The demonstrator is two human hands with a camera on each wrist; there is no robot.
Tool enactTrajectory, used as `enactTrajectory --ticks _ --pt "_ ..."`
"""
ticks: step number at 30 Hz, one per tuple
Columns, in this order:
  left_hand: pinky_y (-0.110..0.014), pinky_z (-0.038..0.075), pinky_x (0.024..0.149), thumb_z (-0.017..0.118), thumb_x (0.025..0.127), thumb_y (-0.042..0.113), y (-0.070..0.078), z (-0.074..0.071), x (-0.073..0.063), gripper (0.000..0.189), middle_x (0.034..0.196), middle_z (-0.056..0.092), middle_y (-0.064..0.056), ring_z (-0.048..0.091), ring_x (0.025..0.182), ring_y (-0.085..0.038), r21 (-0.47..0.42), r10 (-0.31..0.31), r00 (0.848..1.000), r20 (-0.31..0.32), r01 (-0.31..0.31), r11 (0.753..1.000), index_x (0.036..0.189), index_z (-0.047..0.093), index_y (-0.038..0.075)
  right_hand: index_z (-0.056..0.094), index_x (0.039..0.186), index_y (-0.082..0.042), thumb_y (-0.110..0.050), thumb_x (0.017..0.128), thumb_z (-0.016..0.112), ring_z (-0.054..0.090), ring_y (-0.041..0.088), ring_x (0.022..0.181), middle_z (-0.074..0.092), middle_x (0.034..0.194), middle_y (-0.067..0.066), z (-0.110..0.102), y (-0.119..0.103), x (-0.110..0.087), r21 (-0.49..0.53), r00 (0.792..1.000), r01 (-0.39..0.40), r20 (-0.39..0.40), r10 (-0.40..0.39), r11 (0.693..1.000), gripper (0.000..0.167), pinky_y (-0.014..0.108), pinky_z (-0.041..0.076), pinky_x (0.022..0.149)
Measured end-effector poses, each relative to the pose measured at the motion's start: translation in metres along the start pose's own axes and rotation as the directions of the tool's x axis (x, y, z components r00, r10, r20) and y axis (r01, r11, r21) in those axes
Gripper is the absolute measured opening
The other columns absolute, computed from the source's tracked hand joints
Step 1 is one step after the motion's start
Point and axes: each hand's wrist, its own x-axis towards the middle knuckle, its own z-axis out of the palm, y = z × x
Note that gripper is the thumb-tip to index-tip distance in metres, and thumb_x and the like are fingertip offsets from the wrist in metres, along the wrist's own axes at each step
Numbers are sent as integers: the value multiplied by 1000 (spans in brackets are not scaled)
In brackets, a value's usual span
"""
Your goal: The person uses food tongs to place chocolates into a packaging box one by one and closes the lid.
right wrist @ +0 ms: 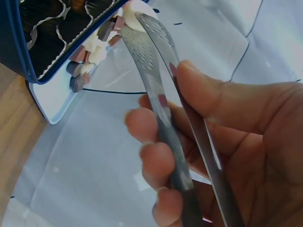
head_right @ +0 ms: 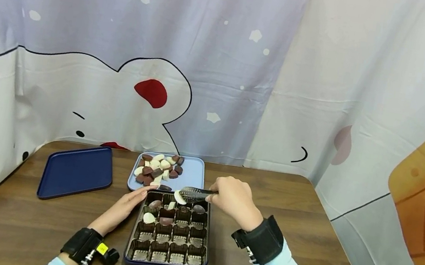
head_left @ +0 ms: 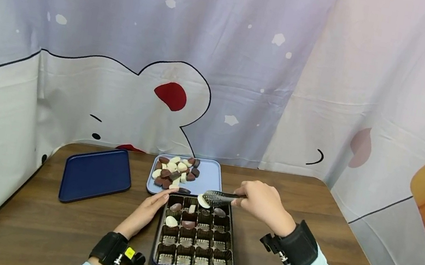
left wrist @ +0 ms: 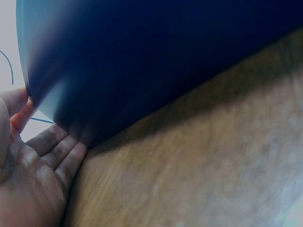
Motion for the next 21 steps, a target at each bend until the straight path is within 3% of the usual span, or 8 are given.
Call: enactTrajectory --ticks 3,6,12,15,21 --pt "-64 14 129 38 114 36 0 0 0 49 170 33 -12 18 160 -37 -1 2 1000 1 -2 1000 159 44 16 84 93 -21 -24 85 82 62 12 69 63 79 -9 -2 -1 -6 -4 1000 17 19 -17 1000 9 30 42 54" --pt "-65 14 128 38 114 36 0 0 0 49 170 32 -12 17 160 -37 -2 0 1000 4 0 1000 159 45 17 83 89 -21 -23 84 83 63 12 69 68 84 -7 -1 -1 -11 -10 999 31 38 -30 999 6 30 41 52" --pt "-66 16 127 38 114 36 -1 1 0 48 169 34 -12 21 159 -38 16 11 1000 -12 -11 1000 158 46 17 86 97 -19 -22 82 85 75 26 88 78 115 8 5 0 -16 4 998 24 60 -25 1000 16 34 50 56" --pt "-65 16 127 38 114 35 -1 1 0 48 168 35 -13 22 159 -37 16 19 1000 -23 -19 1000 157 47 16 85 100 -17 -22 81 85 76 29 96 77 122 11 7 1 -18 9 998 19 63 -19 1000 19 39 55 61" --pt "-65 15 128 38 114 35 -1 1 0 48 169 33 -13 20 160 -38 7 2 1000 -15 -2 1000 158 46 17 85 105 -15 -22 82 84 76 31 96 75 124 13 8 3 -18 11 998 8 70 -9 1000 23 44 58 68"
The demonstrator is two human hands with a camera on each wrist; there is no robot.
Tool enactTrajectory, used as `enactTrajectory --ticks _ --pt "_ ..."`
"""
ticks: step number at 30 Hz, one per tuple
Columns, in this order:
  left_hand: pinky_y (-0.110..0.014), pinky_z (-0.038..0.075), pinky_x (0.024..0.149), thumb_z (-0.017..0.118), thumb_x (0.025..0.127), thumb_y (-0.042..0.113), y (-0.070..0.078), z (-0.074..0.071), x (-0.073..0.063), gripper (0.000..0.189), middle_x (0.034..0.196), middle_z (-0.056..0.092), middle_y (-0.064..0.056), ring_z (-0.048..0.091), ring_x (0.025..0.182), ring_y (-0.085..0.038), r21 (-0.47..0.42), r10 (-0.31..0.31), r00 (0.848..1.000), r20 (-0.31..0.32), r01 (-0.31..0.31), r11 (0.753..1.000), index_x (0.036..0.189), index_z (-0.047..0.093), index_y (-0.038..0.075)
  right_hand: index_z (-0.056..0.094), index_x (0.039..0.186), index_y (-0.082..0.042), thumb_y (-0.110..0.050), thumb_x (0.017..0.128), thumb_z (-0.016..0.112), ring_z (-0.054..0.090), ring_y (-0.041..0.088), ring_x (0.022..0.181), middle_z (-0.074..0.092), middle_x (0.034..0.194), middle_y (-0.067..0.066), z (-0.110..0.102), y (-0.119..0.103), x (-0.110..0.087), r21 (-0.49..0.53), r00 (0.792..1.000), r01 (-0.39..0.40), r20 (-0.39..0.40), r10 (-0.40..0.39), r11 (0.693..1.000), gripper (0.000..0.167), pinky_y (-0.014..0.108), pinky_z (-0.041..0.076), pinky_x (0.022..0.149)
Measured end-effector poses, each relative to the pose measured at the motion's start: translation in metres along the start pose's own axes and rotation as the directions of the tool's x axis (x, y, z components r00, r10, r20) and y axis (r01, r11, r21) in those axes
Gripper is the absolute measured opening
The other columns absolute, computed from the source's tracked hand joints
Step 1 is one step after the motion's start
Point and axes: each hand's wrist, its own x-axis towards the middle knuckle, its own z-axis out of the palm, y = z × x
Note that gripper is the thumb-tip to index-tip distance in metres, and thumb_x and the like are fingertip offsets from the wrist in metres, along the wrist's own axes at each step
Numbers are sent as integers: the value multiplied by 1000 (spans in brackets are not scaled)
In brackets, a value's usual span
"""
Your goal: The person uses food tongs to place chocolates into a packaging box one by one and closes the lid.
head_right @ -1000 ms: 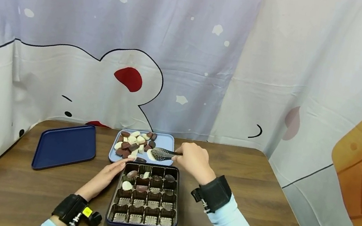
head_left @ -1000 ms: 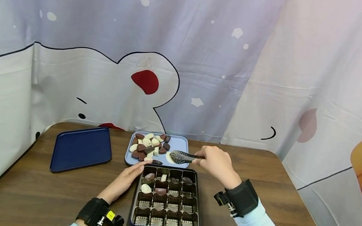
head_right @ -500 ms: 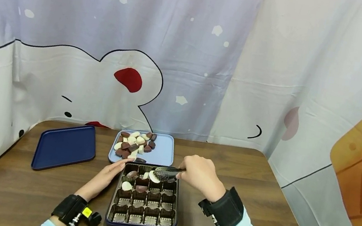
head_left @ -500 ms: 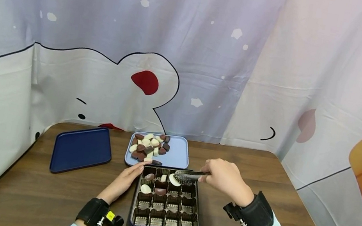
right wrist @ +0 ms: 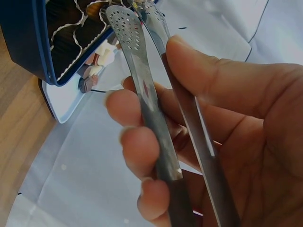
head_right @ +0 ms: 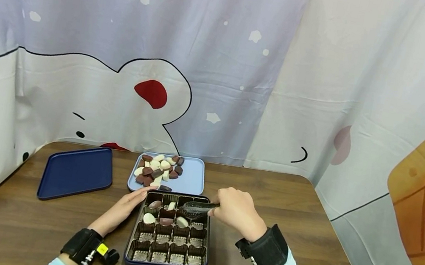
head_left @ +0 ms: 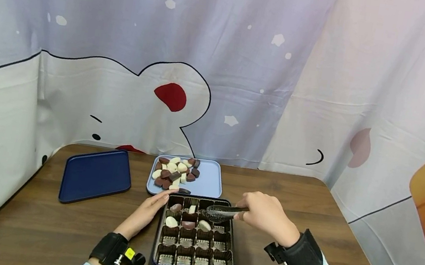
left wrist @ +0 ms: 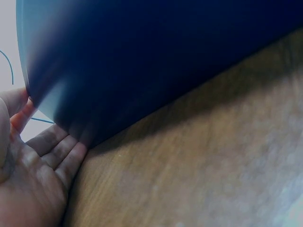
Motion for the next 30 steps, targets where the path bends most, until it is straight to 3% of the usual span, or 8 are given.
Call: enactTrajectory --ticks 2,8,13,25,30 --pt "-65 15 128 38 114 35 0 0 0 48 169 33 -13 20 160 -38 -3 -5 1000 1 5 1000 158 46 18 85 104 -16 -22 83 84 76 28 93 76 123 11 -1 0 0 1 1000 3 -1 -3 1000 22 43 58 67" --pt "-63 15 129 39 114 36 1 -1 0 48 169 33 -11 19 160 -37 -3 -4 1000 0 4 1000 158 46 18 85 102 -16 -22 84 83 70 18 76 74 95 -1 -3 -1 3 13 1000 12 -18 -12 1000 19 35 51 58" --pt "-63 16 129 39 114 35 0 0 0 47 169 34 -12 20 160 -36 1 0 1000 -7 0 1000 157 47 17 84 104 -15 -23 87 81 70 20 79 70 89 -4 -3 -2 9 20 999 -6 -39 6 1000 20 35 50 59" --pt "-63 16 128 38 114 36 1 0 1 48 169 35 -11 20 160 -36 7 -6 1000 -5 6 1000 158 47 19 83 110 -11 -25 91 78 69 22 84 71 95 -1 -4 0 40 18 996 -1 -89 3 1000 24 36 52 63" --pt "-63 16 129 39 114 36 1 1 1 48 169 34 -10 20 160 -36 0 -14 1000 -8 14 1000 158 47 19 81 114 -11 -25 93 77 70 25 88 71 98 3 6 -6 58 6 995 -7 -95 8 1000 26 39 56 68"
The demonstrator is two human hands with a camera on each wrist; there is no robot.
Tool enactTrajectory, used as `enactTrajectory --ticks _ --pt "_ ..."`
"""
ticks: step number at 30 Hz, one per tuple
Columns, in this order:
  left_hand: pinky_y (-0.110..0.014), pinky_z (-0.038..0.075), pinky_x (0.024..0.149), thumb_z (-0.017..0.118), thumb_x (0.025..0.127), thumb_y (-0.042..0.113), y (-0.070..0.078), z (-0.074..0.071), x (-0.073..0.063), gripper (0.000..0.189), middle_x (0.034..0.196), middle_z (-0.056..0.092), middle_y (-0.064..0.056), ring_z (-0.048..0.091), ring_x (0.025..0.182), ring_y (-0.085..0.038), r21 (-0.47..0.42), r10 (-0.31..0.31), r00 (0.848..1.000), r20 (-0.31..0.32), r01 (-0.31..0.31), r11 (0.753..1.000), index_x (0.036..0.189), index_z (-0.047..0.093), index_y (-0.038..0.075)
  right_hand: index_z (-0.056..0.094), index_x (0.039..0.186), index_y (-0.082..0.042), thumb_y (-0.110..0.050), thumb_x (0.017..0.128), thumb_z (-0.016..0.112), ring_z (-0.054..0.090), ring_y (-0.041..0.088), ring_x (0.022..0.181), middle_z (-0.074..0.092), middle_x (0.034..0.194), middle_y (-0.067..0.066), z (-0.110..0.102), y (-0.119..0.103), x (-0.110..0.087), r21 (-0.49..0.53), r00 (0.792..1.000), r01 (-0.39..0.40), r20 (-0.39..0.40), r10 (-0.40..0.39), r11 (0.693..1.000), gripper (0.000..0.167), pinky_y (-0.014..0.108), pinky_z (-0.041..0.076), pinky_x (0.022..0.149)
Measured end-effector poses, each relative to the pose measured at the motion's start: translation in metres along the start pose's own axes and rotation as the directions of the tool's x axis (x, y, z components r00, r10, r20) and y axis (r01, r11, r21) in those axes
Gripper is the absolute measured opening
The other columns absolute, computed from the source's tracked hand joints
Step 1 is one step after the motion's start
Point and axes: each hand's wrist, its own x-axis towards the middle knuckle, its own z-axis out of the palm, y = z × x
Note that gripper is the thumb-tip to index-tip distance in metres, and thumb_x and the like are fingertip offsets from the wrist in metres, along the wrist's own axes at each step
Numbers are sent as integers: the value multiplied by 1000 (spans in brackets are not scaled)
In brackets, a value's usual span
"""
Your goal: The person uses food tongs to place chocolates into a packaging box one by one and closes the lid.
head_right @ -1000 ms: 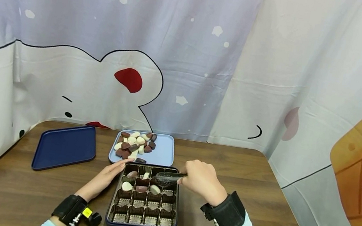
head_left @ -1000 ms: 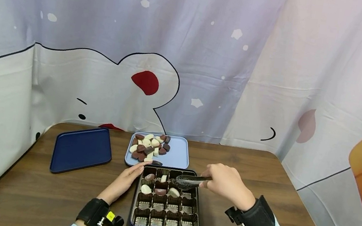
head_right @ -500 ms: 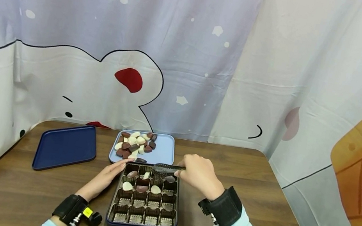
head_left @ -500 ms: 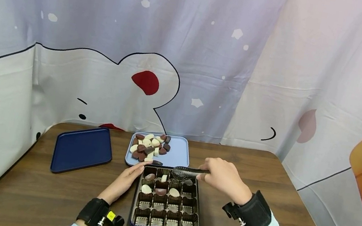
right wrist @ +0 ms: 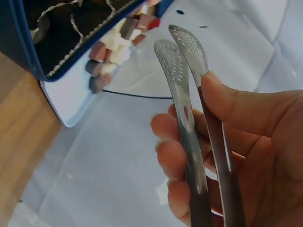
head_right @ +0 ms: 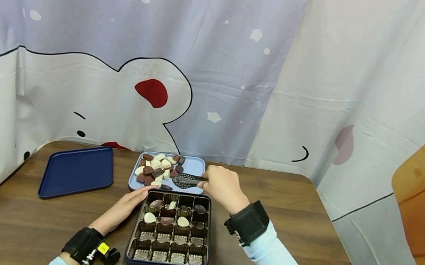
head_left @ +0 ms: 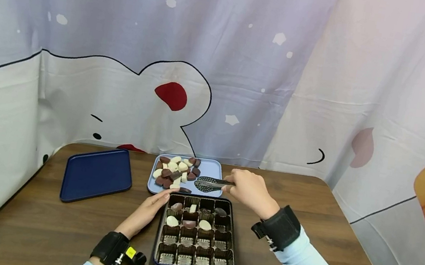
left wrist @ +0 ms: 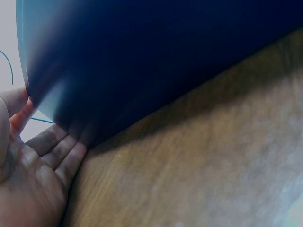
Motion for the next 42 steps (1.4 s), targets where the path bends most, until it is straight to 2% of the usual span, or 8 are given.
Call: enactTrajectory --ticks 5,9,13,17,20,23,34,42 --pt "-63 17 128 40 114 35 -1 1 -1 48 169 34 -12 20 160 -37 -5 -5 1000 -11 5 1000 157 47 18 81 113 -12 -27 92 78 73 29 96 73 102 4 25 -8 16 -10 1000 -12 6 12 1000 26 47 60 78" --pt "-64 17 128 40 114 35 -1 1 -2 48 169 34 -13 20 160 -38 -8 -4 1000 -8 4 1000 157 47 17 83 104 -13 -25 92 79 73 28 87 73 96 6 42 -14 27 -27 1000 -20 13 20 999 18 46 60 74" --pt "-64 17 128 39 114 35 -1 1 -2 48 169 32 -15 20 159 -39 -8 0 1000 5 0 1000 158 46 16 84 103 -13 -23 91 80 72 26 83 74 95 7 51 -18 36 -35 999 -22 22 23 999 17 44 60 71" --pt "-64 16 128 38 114 35 -1 1 -2 48 169 32 -15 21 159 -39 -7 0 1000 8 0 1000 158 46 15 83 90 -12 -22 91 80 69 23 73 72 85 6 57 -21 42 -34 998 -20 52 22 999 10 39 55 63" --pt "-64 18 128 39 114 35 -1 1 -1 49 169 32 -16 22 159 -40 -3 3 1000 4 -3 1000 158 46 14 76 75 -14 -21 92 79 59 18 62 62 72 2 62 -23 45 -46 997 -14 71 17 999 18 34 44 57" --pt "-64 19 128 39 114 35 -1 1 -1 49 169 34 -15 23 159 -39 -4 -1 1000 -4 1 1000 158 46 15 73 72 -15 -19 92 79 50 15 58 55 68 -1 65 -24 46 -59 997 -11 73 15 998 21 32 38 55" --pt "-63 18 128 40 114 36 0 0 0 49 169 33 -13 22 159 -37 -8 -19 1000 -11 19 1000 158 46 17 65 63 -16 -14 92 76 52 17 56 54 65 -1 72 -22 50 -90 999 -30 20 32 995 30 35 39 50" --pt "-64 17 128 39 114 36 1 0 0 49 169 33 -15 21 159 -39 0 -7 1000 -7 7 1000 158 46 17 40 54 -19 -11 90 75 35 12 52 34 59 -4 70 -17 47 -70 999 -27 -28 25 997 50 29 24 52"
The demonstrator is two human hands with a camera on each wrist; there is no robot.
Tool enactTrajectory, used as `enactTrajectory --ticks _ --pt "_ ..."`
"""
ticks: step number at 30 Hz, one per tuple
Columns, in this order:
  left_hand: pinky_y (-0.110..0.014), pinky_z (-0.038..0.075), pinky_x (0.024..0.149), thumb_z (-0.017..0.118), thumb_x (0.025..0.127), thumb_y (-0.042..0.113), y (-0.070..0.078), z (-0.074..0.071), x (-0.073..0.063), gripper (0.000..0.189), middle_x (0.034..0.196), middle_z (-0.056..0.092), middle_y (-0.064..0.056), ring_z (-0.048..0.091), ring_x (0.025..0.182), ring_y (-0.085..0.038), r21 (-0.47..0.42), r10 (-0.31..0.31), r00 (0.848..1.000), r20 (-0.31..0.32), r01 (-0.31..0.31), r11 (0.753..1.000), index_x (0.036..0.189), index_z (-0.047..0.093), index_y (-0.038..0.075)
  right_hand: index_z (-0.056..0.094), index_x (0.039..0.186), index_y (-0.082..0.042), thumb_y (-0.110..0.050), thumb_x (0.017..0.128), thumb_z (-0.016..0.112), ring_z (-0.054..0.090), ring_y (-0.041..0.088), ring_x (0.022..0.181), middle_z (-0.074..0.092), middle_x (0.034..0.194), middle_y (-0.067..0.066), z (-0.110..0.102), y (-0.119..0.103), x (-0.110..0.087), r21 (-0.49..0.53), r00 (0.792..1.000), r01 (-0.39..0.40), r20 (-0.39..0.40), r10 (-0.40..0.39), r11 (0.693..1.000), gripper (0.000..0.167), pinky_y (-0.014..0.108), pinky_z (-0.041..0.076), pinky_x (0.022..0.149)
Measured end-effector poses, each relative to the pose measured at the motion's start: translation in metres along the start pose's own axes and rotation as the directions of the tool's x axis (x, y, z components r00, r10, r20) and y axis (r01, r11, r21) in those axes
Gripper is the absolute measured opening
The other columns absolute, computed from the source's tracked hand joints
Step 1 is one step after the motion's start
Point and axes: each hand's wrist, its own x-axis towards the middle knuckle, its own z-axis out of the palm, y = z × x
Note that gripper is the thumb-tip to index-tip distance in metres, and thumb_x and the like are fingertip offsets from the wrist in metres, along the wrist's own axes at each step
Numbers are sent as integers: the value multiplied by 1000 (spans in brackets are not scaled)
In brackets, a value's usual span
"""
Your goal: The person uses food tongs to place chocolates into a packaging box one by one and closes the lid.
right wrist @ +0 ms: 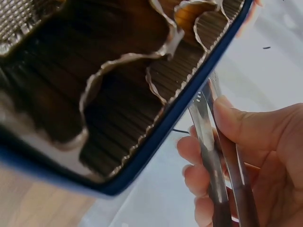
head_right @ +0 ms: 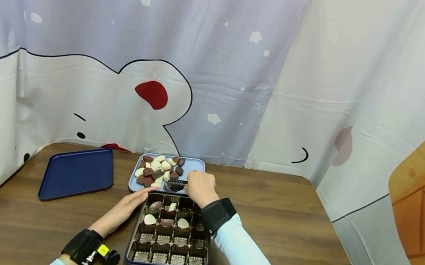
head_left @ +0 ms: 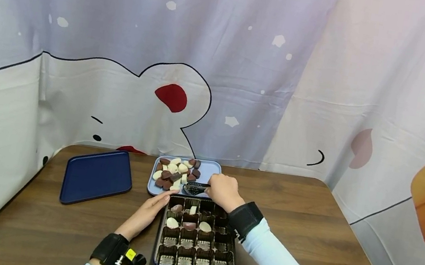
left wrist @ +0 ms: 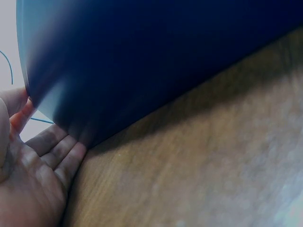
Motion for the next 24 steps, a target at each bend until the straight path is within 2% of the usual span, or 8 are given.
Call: enactTrajectory --ticks 2,4,6,8,11,15,20,24 --pt "-64 17 128 39 114 36 0 0 0 48 169 33 -14 21 159 -38 0 0 1000 0 0 1000 158 47 18 46 54 -19 -13 91 75 35 12 52 35 59 -5 -2 1 0 11 1000 -5 -5 5 1000 47 28 23 52" --pt "-63 16 129 39 114 35 0 -1 0 48 169 32 -14 20 160 -38 -3 1 1000 4 -1 1000 158 47 17 63 59 -17 -16 92 76 43 12 52 46 59 -3 -7 2 -1 22 1000 -18 0 18 1000 36 28 27 51" --pt "-63 15 129 39 114 35 0 -1 0 47 169 32 -14 20 160 -38 -6 4 1000 7 -4 1000 157 47 17 78 74 -15 -19 92 77 54 15 56 60 65 -1 -11 1 -1 32 999 -33 9 32 999 19 28 36 50" --pt "-64 15 128 39 114 34 -1 -1 0 48 169 32 -16 19 160 -39 -3 12 1000 13 -12 1000 158 46 16 85 92 -16 -23 92 78 64 18 65 71 77 2 -16 1 -2 33 999 -44 10 43 999 10 31 45 52" --pt "-64 15 128 38 114 34 -2 -1 1 48 169 32 -16 20 160 -39 1 18 1000 14 -18 1000 158 46 15 85 103 -18 -26 93 78 67 19 70 74 87 4 -22 2 -5 36 998 -58 6 57 998 15 31 47 53" --pt "-64 15 128 39 114 34 -2 -1 1 48 169 34 -14 20 159 -38 2 18 1000 5 -18 1000 158 46 16 85 105 -19 -28 94 77 65 18 67 75 89 3 -30 4 -9 51 997 -75 -1 75 996 16 29 45 53" --pt "-64 15 129 38 114 34 -2 0 1 48 169 33 -14 20 160 -37 2 12 1000 9 -12 1000 158 46 17 83 112 -17 -30 94 77 72 24 81 79 105 6 -45 5 -18 61 992 -123 15 123 990 23 38 57 64" --pt "-64 15 128 38 114 36 -1 0 1 48 169 32 -13 20 160 -38 2 10 1000 10 -10 1000 158 46 18 83 109 -15 -29 92 79 73 25 81 79 105 6 -57 6 -30 59 991 -133 8 133 989 23 39 56 63"
